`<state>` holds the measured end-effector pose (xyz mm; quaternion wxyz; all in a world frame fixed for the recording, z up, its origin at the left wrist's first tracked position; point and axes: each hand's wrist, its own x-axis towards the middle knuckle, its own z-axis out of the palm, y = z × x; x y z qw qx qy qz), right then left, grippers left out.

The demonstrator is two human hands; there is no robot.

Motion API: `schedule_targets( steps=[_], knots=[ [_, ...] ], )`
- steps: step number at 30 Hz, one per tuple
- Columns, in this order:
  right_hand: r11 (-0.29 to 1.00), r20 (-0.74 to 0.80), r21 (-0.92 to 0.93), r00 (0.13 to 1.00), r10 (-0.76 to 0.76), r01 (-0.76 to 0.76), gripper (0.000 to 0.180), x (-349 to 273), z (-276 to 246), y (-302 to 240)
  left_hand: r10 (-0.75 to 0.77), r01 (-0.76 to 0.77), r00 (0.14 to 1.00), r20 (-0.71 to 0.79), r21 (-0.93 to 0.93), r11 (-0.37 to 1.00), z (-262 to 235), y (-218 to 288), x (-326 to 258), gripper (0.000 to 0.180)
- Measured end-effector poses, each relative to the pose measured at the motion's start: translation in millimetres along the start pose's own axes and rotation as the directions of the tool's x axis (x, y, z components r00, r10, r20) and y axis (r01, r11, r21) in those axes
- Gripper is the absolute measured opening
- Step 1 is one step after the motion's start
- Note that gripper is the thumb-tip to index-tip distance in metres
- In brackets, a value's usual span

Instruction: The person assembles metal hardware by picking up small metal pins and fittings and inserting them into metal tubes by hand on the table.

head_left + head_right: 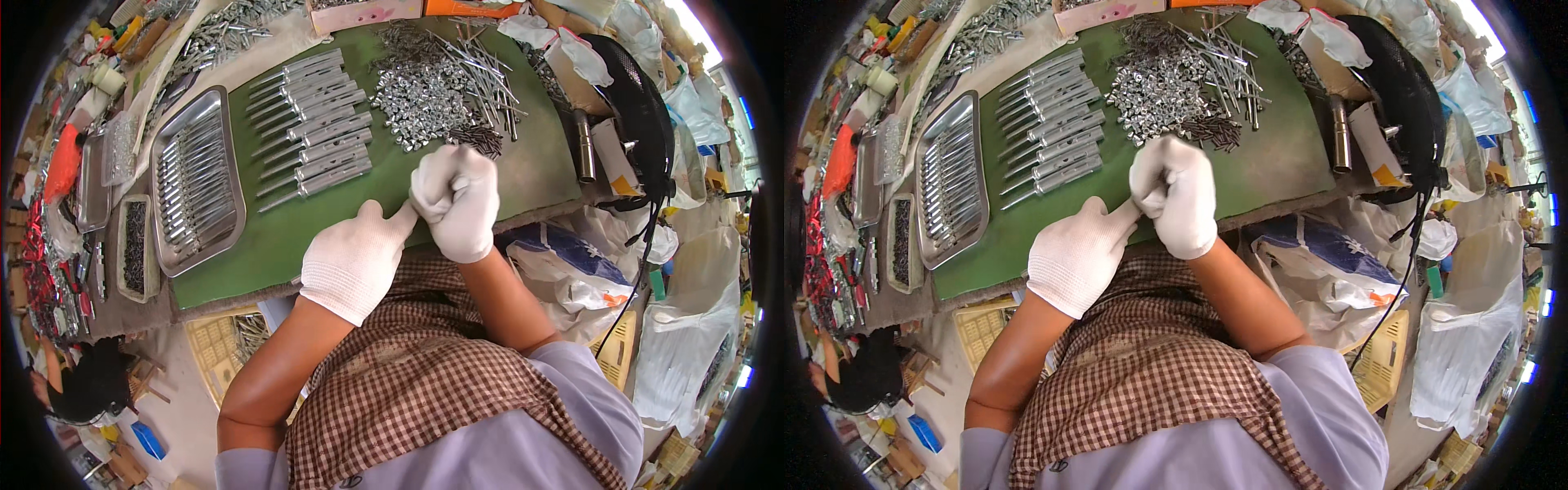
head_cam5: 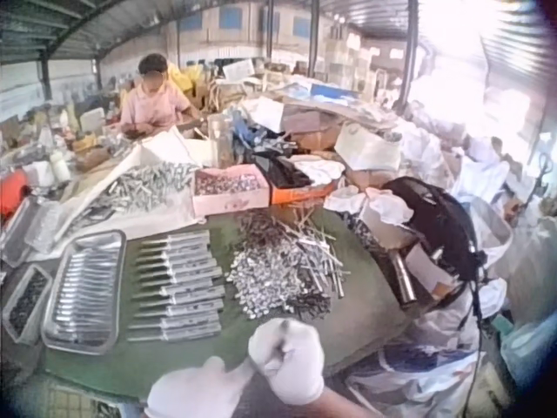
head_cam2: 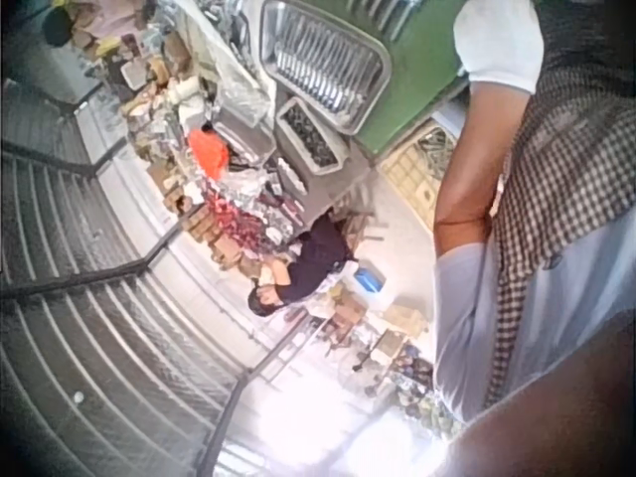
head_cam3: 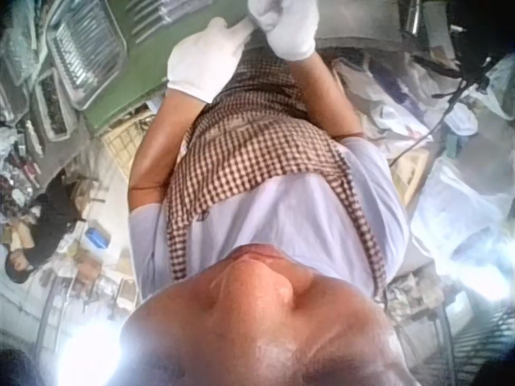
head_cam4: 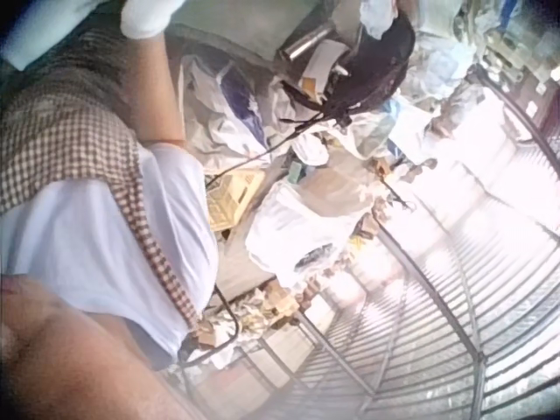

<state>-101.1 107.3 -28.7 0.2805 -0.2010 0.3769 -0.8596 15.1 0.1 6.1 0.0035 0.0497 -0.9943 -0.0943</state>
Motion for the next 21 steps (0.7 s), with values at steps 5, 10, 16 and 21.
schedule_targets(
  steps=[5,10,16,21],
  knots=[
    [0.987,0.018,-0.113,0.993,-0.115,0.116,0.063,-9,-4,4,0.056,-0.056,0.998,-0.030,0.021,0.998,-2,5,9,0.011],
    [0.995,-0.167,-0.083,0.984,-0.069,0.056,0.053,-6,2,3,0.081,-0.074,0.988,-0.129,0.055,0.996,14,7,12,0.016],
    [0.947,-0.032,0.320,0.999,0.022,-0.011,0.045,1,-15,-5,-0.074,0.075,0.981,-0.181,-0.003,0.997,1,-2,-30,0.018],
    [0.987,-0.085,0.095,0.987,0.135,-0.127,0.029,0,-22,-6,-0.478,0.485,0.875,-0.081,0.149,0.862,-25,-57,-169,0.024]
  ],
)
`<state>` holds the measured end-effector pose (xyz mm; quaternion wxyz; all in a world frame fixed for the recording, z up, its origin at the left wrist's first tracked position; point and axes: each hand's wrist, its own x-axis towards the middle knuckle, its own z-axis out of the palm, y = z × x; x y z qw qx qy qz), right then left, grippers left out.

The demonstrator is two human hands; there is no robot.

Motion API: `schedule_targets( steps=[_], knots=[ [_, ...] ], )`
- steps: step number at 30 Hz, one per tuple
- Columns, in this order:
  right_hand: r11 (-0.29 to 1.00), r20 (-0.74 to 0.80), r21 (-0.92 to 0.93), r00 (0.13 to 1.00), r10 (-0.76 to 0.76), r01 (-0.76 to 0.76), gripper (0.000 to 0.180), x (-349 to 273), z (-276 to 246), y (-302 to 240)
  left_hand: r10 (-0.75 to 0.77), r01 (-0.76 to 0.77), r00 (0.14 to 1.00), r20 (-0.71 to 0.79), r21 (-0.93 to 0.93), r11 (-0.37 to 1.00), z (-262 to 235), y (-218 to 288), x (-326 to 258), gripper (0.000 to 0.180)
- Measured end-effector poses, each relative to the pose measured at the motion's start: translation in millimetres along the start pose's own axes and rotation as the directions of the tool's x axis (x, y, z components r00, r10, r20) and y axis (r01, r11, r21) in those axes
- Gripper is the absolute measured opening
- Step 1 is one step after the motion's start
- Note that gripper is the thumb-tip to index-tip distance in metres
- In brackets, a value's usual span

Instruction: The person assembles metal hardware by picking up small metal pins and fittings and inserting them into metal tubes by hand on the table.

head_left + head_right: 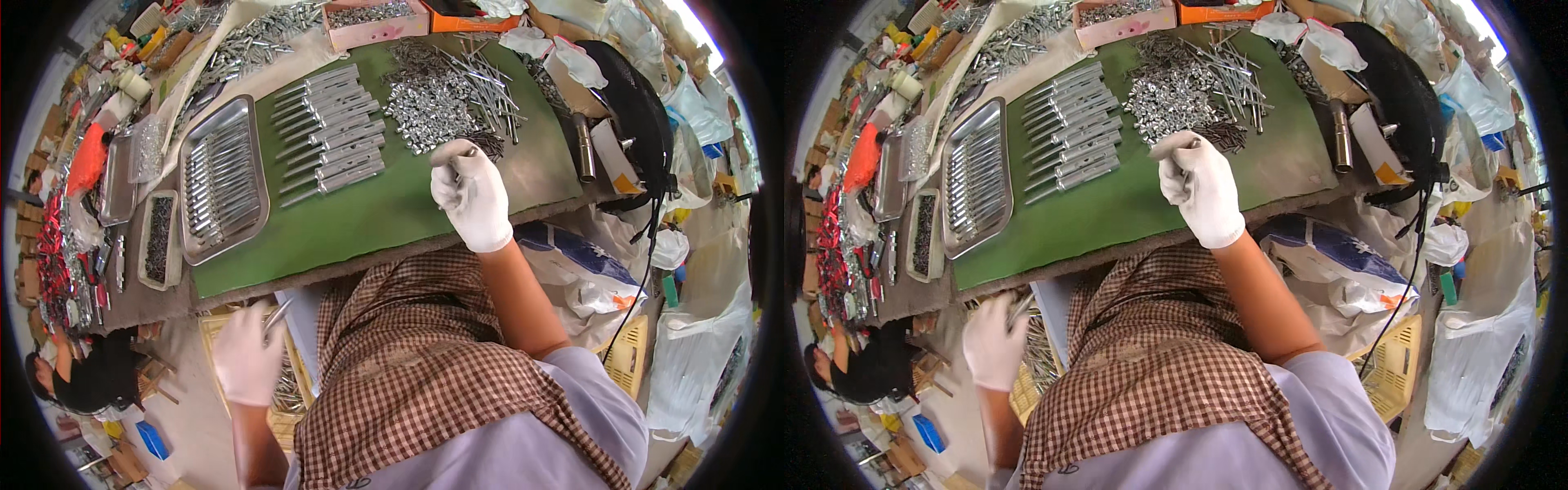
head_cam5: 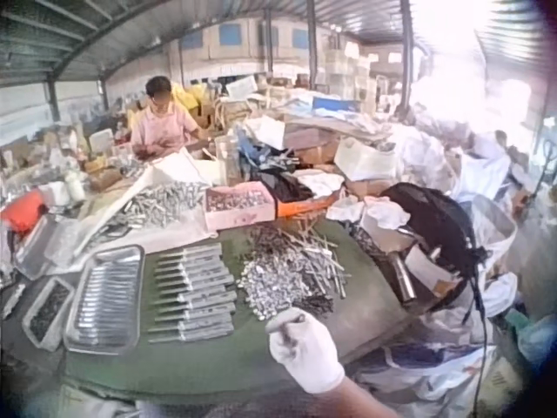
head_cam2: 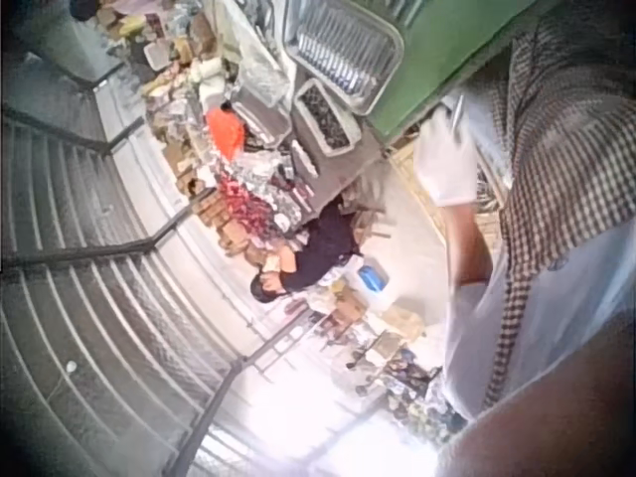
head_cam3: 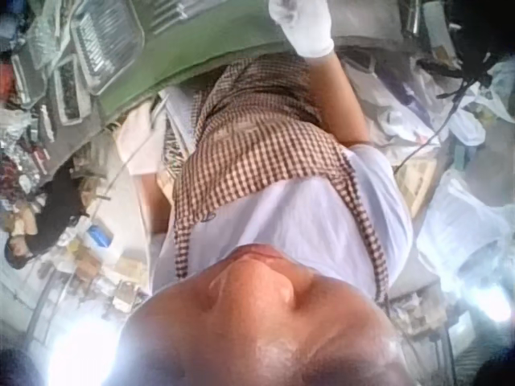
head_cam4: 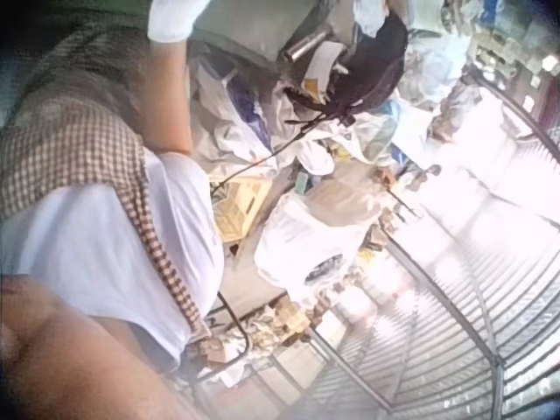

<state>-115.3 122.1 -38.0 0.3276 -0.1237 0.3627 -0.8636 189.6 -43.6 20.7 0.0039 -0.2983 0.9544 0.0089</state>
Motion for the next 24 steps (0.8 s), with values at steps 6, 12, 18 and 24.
schedule_targets(
  steps=[6,12,18,24],
  knots=[
    [0.999,0.085,-0.052,0.996,0.000,0.004,0.035,-4,18,-4,0.092,-0.135,0.973,-0.212,-0.194,0.972,3,19,21,0.030],
    [0.904,-0.026,-0.421,0.997,0.073,-0.078,0.031,-33,27,-14,0.341,-0.402,0.857,-0.387,-0.087,0.911,28,90,142,0.028],
    [0.830,-0.105,-0.538,0.989,0.106,-0.146,0.025,-56,17,-27,0.432,-0.494,0.793,-0.431,-0.039,0.869,40,87,159,0.021],
    [0.691,-0.145,-0.696,0.981,0.128,-0.193,0.037,-50,27,-28,0.603,-0.621,0.784,-0.145,-0.190,0.761,8,104,144,0.025]
  ],
)
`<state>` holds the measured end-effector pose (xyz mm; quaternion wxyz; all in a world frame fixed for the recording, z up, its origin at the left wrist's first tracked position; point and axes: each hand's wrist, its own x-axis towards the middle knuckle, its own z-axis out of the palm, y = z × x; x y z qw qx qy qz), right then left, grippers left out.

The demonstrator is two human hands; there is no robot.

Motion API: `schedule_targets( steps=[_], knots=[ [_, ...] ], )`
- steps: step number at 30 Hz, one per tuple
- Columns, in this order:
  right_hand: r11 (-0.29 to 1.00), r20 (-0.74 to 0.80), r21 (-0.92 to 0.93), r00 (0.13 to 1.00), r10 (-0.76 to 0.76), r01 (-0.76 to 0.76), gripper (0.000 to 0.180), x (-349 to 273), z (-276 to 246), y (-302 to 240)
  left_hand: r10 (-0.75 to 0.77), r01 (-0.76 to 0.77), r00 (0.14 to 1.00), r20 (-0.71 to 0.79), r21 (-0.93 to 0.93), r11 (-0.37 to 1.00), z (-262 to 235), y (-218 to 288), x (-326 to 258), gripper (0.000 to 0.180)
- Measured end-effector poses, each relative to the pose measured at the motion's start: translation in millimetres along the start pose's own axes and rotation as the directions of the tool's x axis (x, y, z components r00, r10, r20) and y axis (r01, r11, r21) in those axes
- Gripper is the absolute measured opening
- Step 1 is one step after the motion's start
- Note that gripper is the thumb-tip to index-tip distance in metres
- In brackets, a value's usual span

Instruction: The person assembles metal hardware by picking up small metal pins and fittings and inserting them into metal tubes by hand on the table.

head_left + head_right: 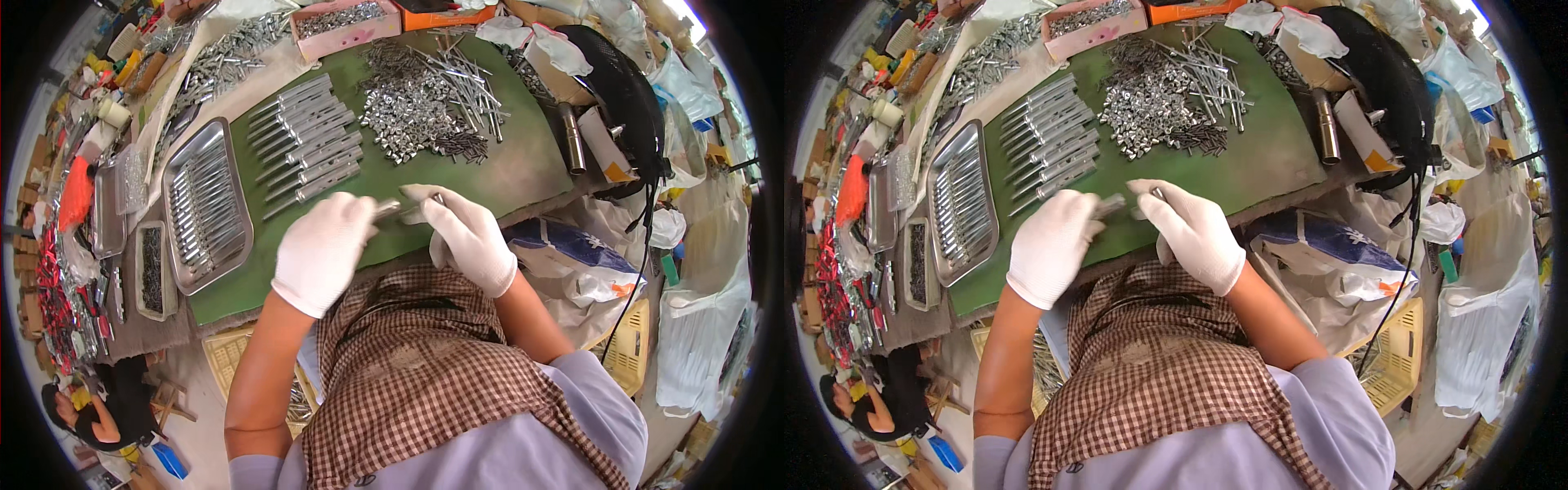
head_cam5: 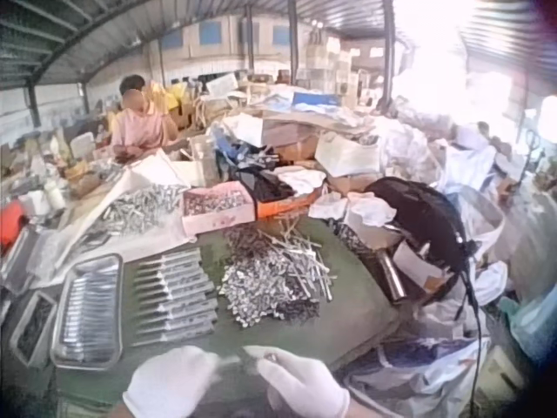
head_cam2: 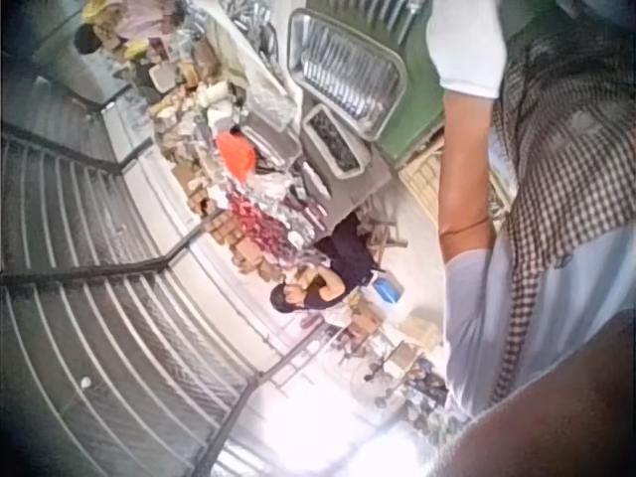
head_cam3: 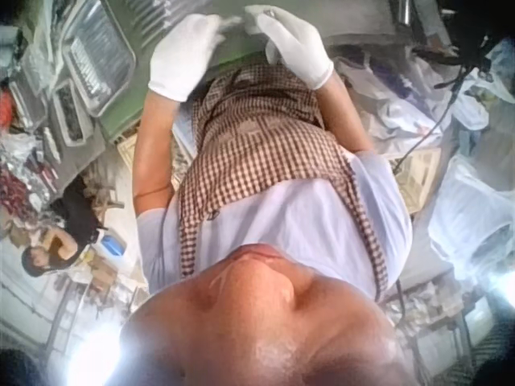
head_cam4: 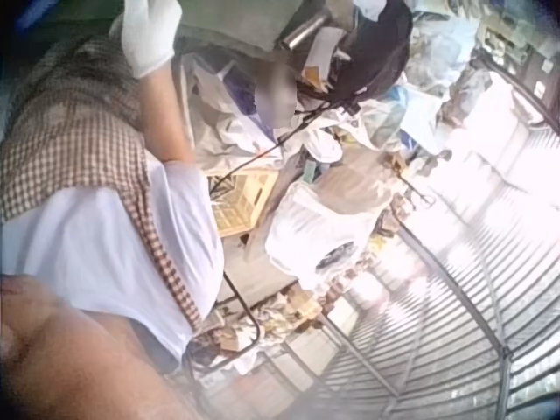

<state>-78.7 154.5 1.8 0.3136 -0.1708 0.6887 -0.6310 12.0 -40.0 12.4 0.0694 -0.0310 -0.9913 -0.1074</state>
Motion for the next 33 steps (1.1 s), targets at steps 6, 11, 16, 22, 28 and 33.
schedule_targets(
  steps=[6,11,16,22,28,33],
  knots=[
    [0.996,0.047,0.072,0.998,0.051,-0.055,0.030,4,0,-6,-0.027,0.026,1.000,-0.017,-0.052,0.998,-14,16,-7,0.037],
    [0.974,-0.004,-0.224,1.000,0.022,-0.022,0.021,12,4,-6,-0.076,0.060,0.990,-0.118,-0.139,0.988,-4,12,-14,0.037],
    [0.977,0.013,-0.207,0.999,-0.052,0.054,0.015,14,6,-5,-0.099,0.069,0.986,-0.131,-0.216,0.974,5,11,-18,0.036],
    [0.972,-0.001,-0.195,0.991,-0.137,0.134,0.010,18,9,5,-0.166,0.122,0.978,-0.127,-0.297,0.947,7,15,-14,0.032],
    [0.985,0.037,-0.130,0.993,-0.112,0.116,0.010,20,10,8,-0.201,0.191,0.980,-0.005,-0.291,0.937,7,17,-13,0.033],
    [0.972,0.046,-0.179,0.988,-0.146,0.152,0.009,21,9,2,-0.211,0.181,0.976,-0.059,-0.323,0.929,9,17,-12,0.034]
  ],
)
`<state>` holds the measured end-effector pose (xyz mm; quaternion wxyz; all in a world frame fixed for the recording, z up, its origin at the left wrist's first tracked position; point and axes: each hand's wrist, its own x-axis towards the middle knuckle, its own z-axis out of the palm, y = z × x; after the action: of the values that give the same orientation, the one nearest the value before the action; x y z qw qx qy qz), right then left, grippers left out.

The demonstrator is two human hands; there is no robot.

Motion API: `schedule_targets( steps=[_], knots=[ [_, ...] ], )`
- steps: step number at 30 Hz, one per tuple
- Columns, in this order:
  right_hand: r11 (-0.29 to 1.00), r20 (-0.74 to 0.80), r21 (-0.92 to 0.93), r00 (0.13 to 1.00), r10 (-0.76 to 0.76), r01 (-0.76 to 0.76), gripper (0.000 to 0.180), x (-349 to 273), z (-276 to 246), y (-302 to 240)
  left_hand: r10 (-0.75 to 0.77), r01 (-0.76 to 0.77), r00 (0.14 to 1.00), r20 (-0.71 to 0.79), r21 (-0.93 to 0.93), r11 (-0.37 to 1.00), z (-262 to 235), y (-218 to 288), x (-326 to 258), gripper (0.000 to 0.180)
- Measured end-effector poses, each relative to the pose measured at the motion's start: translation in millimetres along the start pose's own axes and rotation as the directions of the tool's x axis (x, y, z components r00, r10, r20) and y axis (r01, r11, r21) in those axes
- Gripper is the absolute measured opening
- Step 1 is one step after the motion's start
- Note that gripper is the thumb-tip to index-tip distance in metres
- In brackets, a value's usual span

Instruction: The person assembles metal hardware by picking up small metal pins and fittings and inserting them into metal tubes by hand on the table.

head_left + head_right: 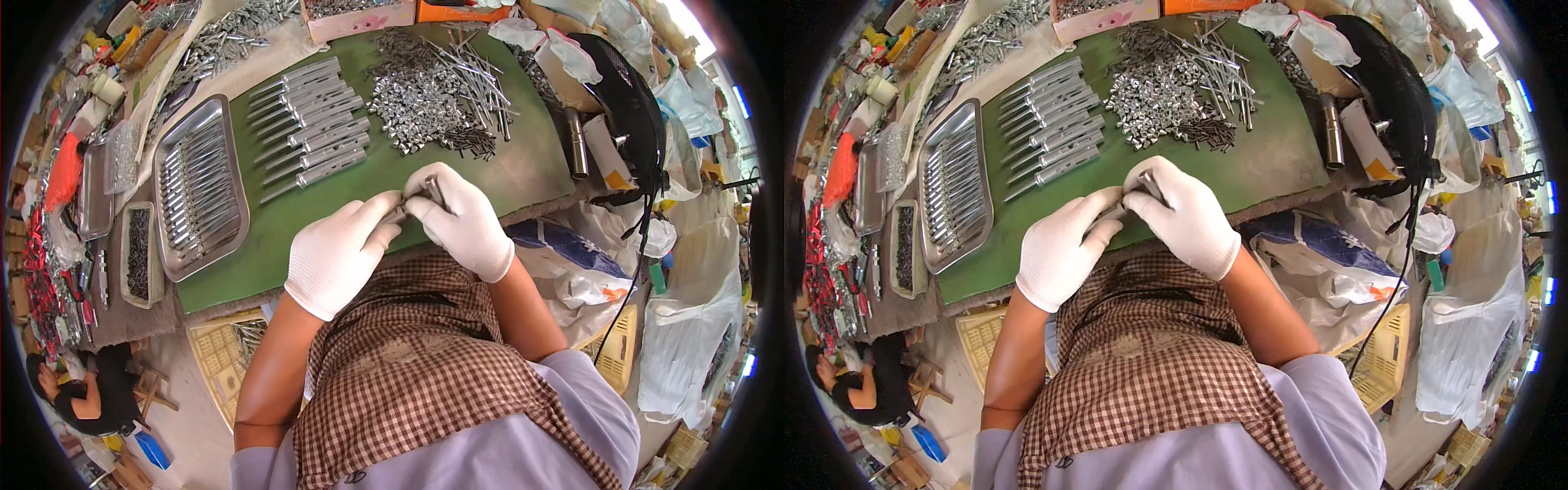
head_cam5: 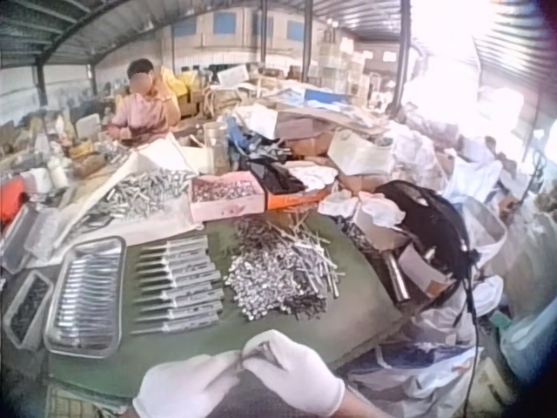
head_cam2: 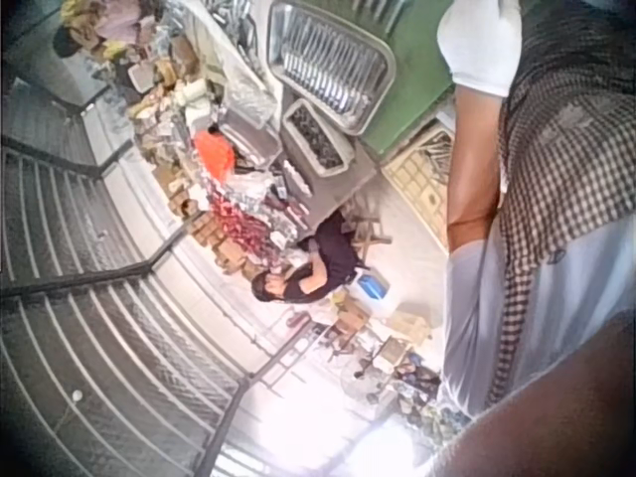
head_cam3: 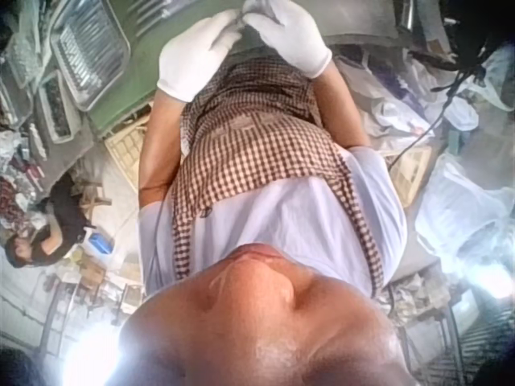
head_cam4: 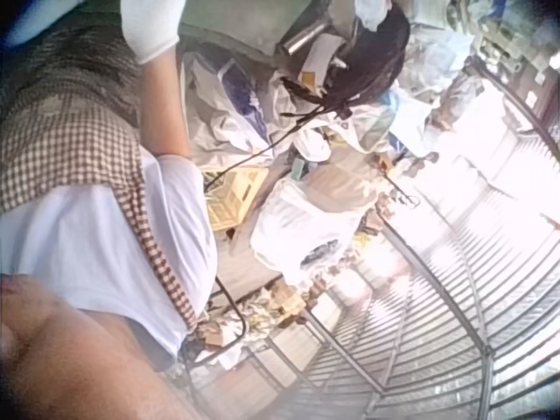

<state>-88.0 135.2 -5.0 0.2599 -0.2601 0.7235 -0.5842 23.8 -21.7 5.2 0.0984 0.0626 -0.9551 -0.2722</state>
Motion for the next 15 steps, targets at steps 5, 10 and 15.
schedule_targets(
  steps=[5,10,15],
  knots=[
    [0.999,-0.047,0.039,0.999,0.012,-0.010,0.009,2,-9,2,-0.021,0.021,1.000,-0.002,0.025,0.999,-3,-1,0,0.030],
    [0.998,-0.025,-0.063,0.999,-0.028,0.027,0.010,4,-14,1,-0.030,0.031,0.999,-0.035,0.030,0.999,0,3,2,0.028],
    [0.989,0.074,-0.148,0.997,-0.006,0.017,0.012,11,-24,-1,-0.016,0.019,0.999,-0.034,0.099,0.995,3,4,-1,0.028]
  ],
)
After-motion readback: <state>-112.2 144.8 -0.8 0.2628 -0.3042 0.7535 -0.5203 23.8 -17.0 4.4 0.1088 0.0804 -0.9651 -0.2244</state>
